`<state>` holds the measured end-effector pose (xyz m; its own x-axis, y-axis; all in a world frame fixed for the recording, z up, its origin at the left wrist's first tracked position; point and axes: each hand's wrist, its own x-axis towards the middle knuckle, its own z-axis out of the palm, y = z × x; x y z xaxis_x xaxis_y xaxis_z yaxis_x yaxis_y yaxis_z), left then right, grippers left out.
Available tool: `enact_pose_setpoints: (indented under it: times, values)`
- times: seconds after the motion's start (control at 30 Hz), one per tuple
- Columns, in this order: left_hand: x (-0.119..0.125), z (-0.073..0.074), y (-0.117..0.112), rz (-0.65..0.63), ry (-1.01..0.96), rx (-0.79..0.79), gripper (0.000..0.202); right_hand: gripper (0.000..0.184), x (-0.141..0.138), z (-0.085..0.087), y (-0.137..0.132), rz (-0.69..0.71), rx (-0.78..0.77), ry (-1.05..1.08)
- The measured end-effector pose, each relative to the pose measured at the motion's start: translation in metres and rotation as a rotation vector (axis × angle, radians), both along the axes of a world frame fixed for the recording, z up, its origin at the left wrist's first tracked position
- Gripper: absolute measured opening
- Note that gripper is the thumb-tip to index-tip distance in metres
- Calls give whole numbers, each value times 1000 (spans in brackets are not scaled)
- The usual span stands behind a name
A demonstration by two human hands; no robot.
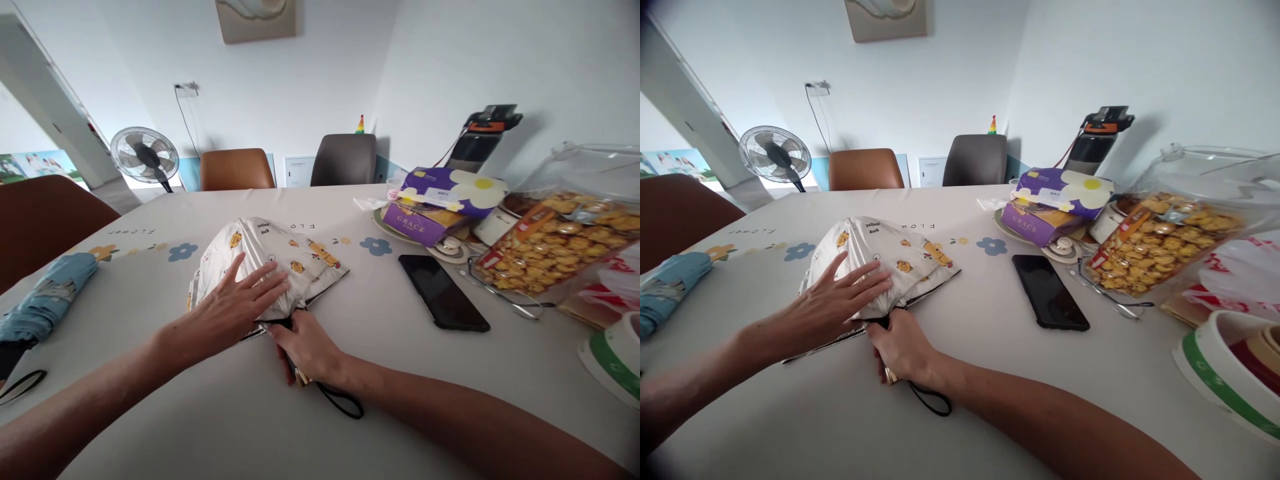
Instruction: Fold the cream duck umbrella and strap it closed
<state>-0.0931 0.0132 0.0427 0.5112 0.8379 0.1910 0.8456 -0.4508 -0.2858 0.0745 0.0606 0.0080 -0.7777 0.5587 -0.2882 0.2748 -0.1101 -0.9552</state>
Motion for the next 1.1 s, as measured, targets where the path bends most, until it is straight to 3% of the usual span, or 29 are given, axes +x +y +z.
enact_pose_setpoints:
  times: [0.13,0.3,0.6,0.83,0.93,1.03,1.1]
  values:
    - [-5,-20,-1,-3,25,161,46,25,0,3,0,-41,-50,-69]
    - [-6,-36,-9,9,77,243,42,23,-1,0,2,-22,-70,-73]
    - [-5,-43,-8,-5,48,330,32,26,0,-11,4,31,-40,-60]
    - [-11,-46,-11,-47,-75,353,33,17,3,1,-15,-68,-342,129]
    - [-16,-48,-11,-35,-182,377,35,27,7,8,-19,15,-549,239]
    - [-18,-47,-12,-91,-214,444,32,44,10,12,-17,146,-785,198]
    - [-17,-46,-13,-145,-224,476,29,44,11,13,-15,204,-862,146]
